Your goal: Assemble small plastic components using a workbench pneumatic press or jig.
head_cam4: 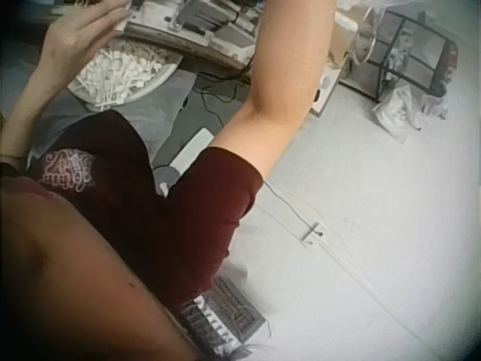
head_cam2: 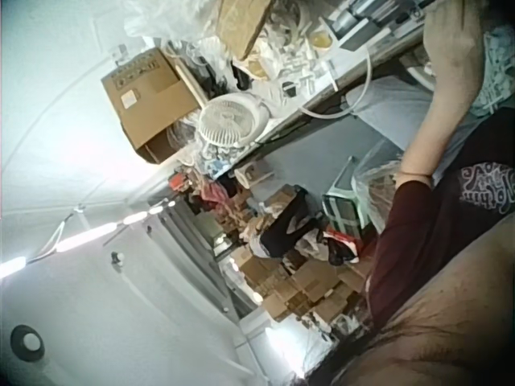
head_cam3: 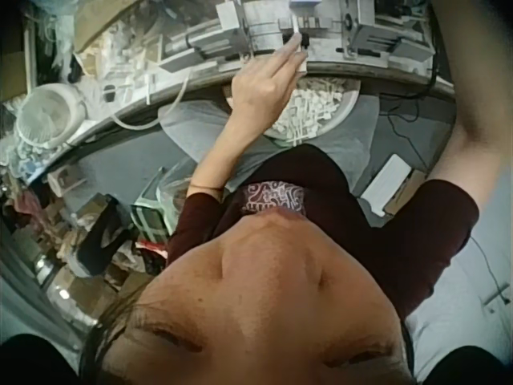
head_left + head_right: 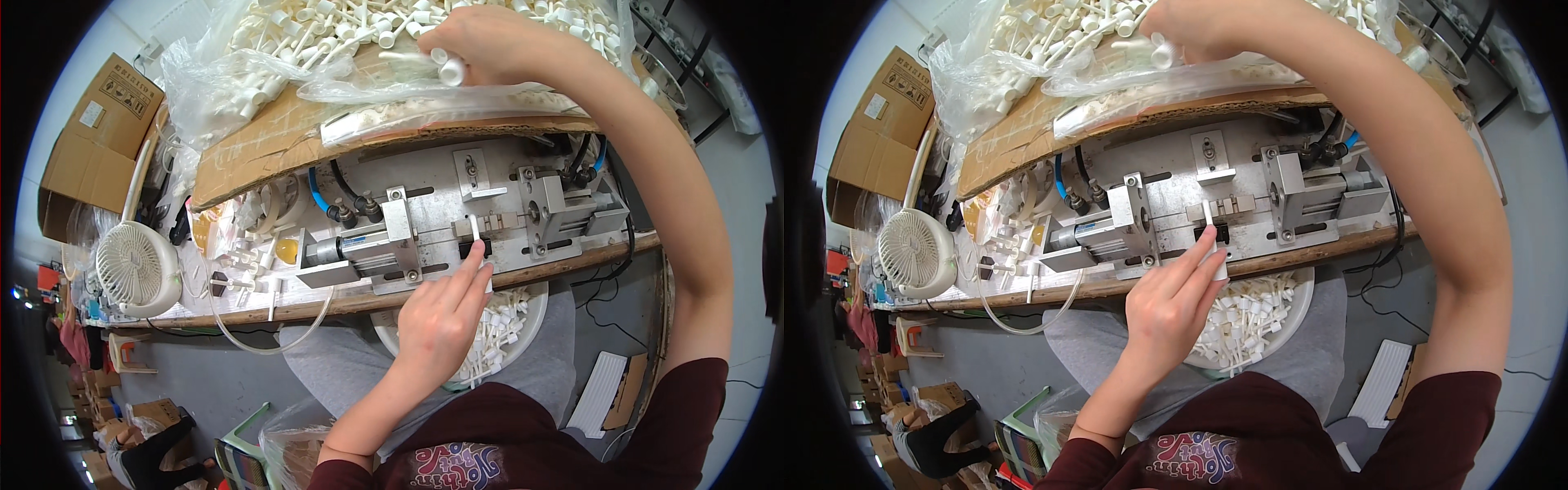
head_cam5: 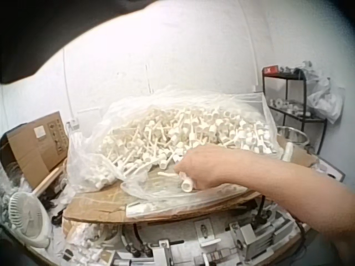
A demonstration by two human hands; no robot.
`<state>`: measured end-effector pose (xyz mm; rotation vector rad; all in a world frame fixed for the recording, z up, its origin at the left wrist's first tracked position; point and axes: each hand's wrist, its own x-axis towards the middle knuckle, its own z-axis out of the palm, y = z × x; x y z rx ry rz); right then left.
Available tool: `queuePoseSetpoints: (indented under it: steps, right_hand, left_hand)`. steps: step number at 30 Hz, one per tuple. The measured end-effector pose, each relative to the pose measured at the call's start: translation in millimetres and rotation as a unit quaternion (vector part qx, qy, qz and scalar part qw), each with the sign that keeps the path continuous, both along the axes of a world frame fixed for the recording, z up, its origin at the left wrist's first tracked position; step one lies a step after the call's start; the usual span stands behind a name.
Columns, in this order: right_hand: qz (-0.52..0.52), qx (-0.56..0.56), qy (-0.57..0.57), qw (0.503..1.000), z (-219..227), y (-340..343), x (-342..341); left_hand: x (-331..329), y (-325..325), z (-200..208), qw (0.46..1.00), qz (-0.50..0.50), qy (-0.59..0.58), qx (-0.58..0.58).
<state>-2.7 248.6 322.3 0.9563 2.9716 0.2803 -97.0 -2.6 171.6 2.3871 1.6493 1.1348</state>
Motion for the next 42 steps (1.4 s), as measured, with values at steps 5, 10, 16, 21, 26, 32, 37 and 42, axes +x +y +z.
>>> queuePoseSetpoints:
  steps: [5,10,16,21,26,32,37,42]
  right_hand:
    - [-0.016,-0.046,0.096,0.994,4.9,9.7,20.2]
    - [0.021,0.022,0.324,0.946,15.1,13.0,44.8]
    - [-0.116,-0.225,0.415,0.874,26.7,-62.1,88.4]
    - [-0.062,-0.396,0.483,0.779,-48.3,-138.9,83.3]
    - [-0.107,-0.472,0.440,0.756,-90.6,-185.7,89.4]
    - [-0.085,-0.492,0.382,0.778,-100.1,-200.7,93.4]
    - [-0.222,-0.559,0.482,0.637,-97.4,-199.5,101.2]
    - [-0.251,-0.549,0.549,0.578,-106.3,-203.2,105.4]
  left_hand:
    - [-2.7,8.7,2.1,0.998,0.016,0.065,0.006]
    - [-4.0,13.3,5.3,0.998,0.016,0.067,-0.001]
    - [-2.2,13.3,12.3,0.998,0.013,0.059,-0.011]
    - [-7.9,5.1,21.8,0.972,-0.020,-0.226,-0.066]
    - [-11.1,0.9,27.6,0.910,-0.106,-0.377,-0.136]
    - [-14.5,-1.5,12.7,0.955,-0.113,-0.266,-0.071]
    - [-12.4,2.5,5.3,0.998,-0.014,-0.058,0.023]
    - [-6.0,8.6,3.9,0.998,0.006,0.056,0.017]
